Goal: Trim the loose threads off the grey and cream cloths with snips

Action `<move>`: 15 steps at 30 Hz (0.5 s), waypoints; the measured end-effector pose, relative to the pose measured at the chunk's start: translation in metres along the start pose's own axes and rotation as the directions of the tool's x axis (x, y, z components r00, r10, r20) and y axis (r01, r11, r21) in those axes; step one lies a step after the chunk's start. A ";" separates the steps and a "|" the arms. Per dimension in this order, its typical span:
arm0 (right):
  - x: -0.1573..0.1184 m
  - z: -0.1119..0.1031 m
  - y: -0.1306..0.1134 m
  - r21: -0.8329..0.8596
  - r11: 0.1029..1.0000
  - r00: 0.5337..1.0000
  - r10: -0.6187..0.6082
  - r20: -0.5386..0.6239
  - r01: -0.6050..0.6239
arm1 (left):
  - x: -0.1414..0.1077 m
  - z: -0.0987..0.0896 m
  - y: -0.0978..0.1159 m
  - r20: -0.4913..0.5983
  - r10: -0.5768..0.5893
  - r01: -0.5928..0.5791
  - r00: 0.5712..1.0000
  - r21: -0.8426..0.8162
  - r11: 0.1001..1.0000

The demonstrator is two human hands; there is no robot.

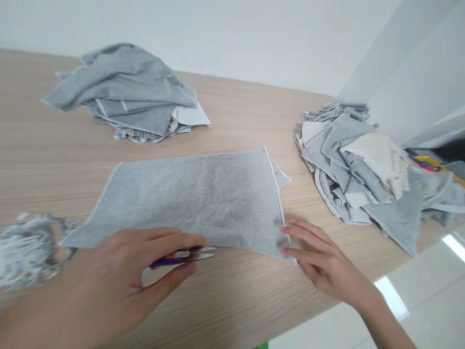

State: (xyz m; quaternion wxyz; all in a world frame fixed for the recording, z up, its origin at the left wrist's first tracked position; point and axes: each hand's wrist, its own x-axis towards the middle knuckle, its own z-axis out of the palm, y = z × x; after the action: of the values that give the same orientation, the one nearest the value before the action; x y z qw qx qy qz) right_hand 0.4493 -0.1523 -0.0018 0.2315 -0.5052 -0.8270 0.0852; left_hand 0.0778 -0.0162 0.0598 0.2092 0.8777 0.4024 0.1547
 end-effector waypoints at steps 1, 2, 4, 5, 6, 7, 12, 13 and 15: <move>0.003 0.000 0.003 0.011 1.000 1.000 -0.026 0.016 0.026 | 0.001 0.001 0.001 0.046 0.003 -0.005 0.999 0.035 0.999; 0.006 -0.001 0.005 0.033 0.999 0.999 -0.044 0.023 0.043 | 0.001 0.002 0.001 0.070 0.003 -0.007 0.998 0.067 0.998; 0.012 -0.002 0.008 0.101 0.993 0.998 -0.055 0.007 0.054 | 0.000 0.005 -0.001 0.051 -0.011 0.006 0.999 0.099 0.995; 0.015 -0.002 0.009 0.146 0.988 0.999 -0.048 -0.008 0.049 | 0.000 0.007 -0.003 0.030 -0.014 0.011 0.999 0.103 0.995; 0.018 -0.003 0.009 0.196 0.980 0.999 -0.035 -0.028 0.040 | -0.001 0.008 -0.006 0.008 -0.002 0.001 1.000 0.102 0.995; 0.021 -0.004 0.009 0.249 0.968 0.999 -0.019 -0.050 0.031 | -0.002 0.009 -0.008 -0.005 0.017 -0.016 1.000 0.100 0.995; 0.042 -0.009 0.002 0.474 0.880 0.988 0.045 -0.148 0.031 | 0.001 0.011 -0.015 0.005 0.052 -0.052 0.999 0.089 0.995; 0.048 -0.010 0.001 0.504 0.863 0.985 0.054 -0.164 0.037 | 0.002 0.012 -0.015 0.008 0.032 -0.033 0.999 0.090 0.995; 0.061 -0.012 -0.003 0.557 0.829 0.980 0.063 -0.191 0.056 | 0.005 0.014 -0.015 0.007 0.008 -0.008 1.000 0.084 0.996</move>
State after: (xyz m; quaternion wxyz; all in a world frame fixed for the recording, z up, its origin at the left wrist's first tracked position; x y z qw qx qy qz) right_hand 0.4290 -0.1019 0.0279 0.4514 -0.4228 -0.7371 0.2721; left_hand 0.0777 -0.0072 0.0410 0.1727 0.8879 0.4043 0.1354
